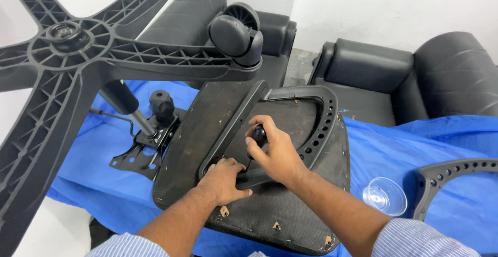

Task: The person uses a screwdriver to tighten screws into a black plastic chair frame, securing it to the chair base. The hands hold the frame steady while turning the screwdriver repeatedly.

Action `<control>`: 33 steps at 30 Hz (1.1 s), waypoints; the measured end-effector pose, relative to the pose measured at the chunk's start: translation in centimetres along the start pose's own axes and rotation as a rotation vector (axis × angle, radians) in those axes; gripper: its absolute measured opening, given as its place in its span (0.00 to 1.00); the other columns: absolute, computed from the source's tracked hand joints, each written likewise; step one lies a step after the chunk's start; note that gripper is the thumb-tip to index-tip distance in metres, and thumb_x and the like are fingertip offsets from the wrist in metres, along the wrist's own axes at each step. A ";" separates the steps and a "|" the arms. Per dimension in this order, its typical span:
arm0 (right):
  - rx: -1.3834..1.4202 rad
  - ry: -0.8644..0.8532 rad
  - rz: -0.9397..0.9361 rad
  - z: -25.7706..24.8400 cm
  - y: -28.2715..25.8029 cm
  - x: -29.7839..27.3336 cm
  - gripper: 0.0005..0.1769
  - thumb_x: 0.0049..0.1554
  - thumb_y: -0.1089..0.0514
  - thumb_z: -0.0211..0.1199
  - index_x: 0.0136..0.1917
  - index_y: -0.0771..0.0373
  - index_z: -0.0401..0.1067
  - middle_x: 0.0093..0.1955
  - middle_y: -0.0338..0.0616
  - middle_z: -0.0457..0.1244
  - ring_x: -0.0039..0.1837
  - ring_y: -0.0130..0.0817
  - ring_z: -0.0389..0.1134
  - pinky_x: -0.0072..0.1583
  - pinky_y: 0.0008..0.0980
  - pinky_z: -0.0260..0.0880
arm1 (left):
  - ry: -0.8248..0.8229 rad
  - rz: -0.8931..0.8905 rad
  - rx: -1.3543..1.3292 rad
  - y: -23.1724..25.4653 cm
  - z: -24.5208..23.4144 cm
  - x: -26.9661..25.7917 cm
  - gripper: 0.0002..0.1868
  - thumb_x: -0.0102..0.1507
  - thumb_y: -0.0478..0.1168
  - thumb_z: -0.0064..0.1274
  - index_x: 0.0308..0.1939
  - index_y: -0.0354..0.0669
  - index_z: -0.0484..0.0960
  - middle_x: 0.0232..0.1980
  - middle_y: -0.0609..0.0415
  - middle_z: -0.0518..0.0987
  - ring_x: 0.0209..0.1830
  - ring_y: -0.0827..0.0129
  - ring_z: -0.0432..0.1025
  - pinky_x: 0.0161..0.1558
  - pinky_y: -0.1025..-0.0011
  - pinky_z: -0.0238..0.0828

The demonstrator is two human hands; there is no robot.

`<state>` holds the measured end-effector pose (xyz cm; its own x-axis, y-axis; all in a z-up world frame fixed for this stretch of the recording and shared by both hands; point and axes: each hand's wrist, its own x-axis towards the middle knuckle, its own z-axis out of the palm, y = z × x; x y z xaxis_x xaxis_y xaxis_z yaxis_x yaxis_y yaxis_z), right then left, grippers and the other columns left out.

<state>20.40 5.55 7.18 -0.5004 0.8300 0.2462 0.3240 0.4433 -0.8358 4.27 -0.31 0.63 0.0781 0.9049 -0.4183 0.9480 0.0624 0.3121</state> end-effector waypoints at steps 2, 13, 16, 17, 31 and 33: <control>-0.015 0.007 -0.044 0.0 -0.1 -0.1 0.21 0.57 0.58 0.63 0.62 0.60 0.62 0.48 0.42 0.71 0.47 0.34 0.74 0.47 0.33 0.73 | -0.042 0.004 0.064 0.2 -0.5 0.3 0.41 0.57 0.59 0.64 0.70 0.47 0.70 0.69 0.55 0.67 0.74 0.63 0.59 0.75 0.61 0.54; -0.039 0.097 -0.156 0.2 0.5 -0.6 0.14 0.63 0.52 0.59 0.57 0.63 0.70 0.48 0.45 0.67 0.51 0.34 0.71 0.54 0.33 0.72 | -0.065 0.037 0.096 -0.3 -0.1 0.9 0.41 0.58 0.58 0.63 0.71 0.47 0.68 0.71 0.53 0.65 0.76 0.62 0.56 0.75 0.59 0.55; 0.084 0.067 -0.110 0.3 0.7 -0.4 0.15 0.69 0.52 0.49 0.57 0.62 0.72 0.45 0.41 0.68 0.50 0.30 0.71 0.55 0.31 0.72 | -0.069 0.027 0.054 -0.4 0.0 0.7 0.43 0.58 0.62 0.62 0.72 0.47 0.67 0.71 0.53 0.65 0.75 0.62 0.57 0.74 0.58 0.55; 0.099 0.070 -0.119 0.4 0.8 -0.3 0.15 0.69 0.53 0.49 0.57 0.63 0.72 0.45 0.41 0.69 0.50 0.30 0.71 0.55 0.31 0.72 | -0.049 0.045 0.041 -0.6 0.0 0.5 0.45 0.58 0.63 0.61 0.72 0.46 0.66 0.70 0.53 0.65 0.75 0.61 0.58 0.74 0.59 0.57; 0.149 0.047 -0.054 1.1 0.3 -0.4 0.14 0.67 0.51 0.48 0.57 0.63 0.65 0.45 0.43 0.68 0.49 0.30 0.70 0.53 0.32 0.71 | 0.064 0.096 -0.064 -1.4 0.4 -0.7 0.50 0.56 0.74 0.53 0.69 0.43 0.70 0.67 0.49 0.69 0.74 0.59 0.59 0.73 0.58 0.56; 0.137 0.049 -0.023 1.1 0.1 -0.4 0.15 0.67 0.51 0.47 0.59 0.63 0.61 0.45 0.42 0.69 0.50 0.29 0.71 0.54 0.31 0.71 | 0.034 0.081 -0.052 -1.3 0.1 -0.5 0.50 0.56 0.74 0.52 0.70 0.44 0.70 0.67 0.50 0.69 0.74 0.61 0.59 0.74 0.58 0.55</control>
<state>19.78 4.90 6.46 -0.4653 0.8373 0.2872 0.1989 0.4151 -0.8878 3.08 -0.94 0.35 0.1427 0.9217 -0.3607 0.9216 0.0092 0.3881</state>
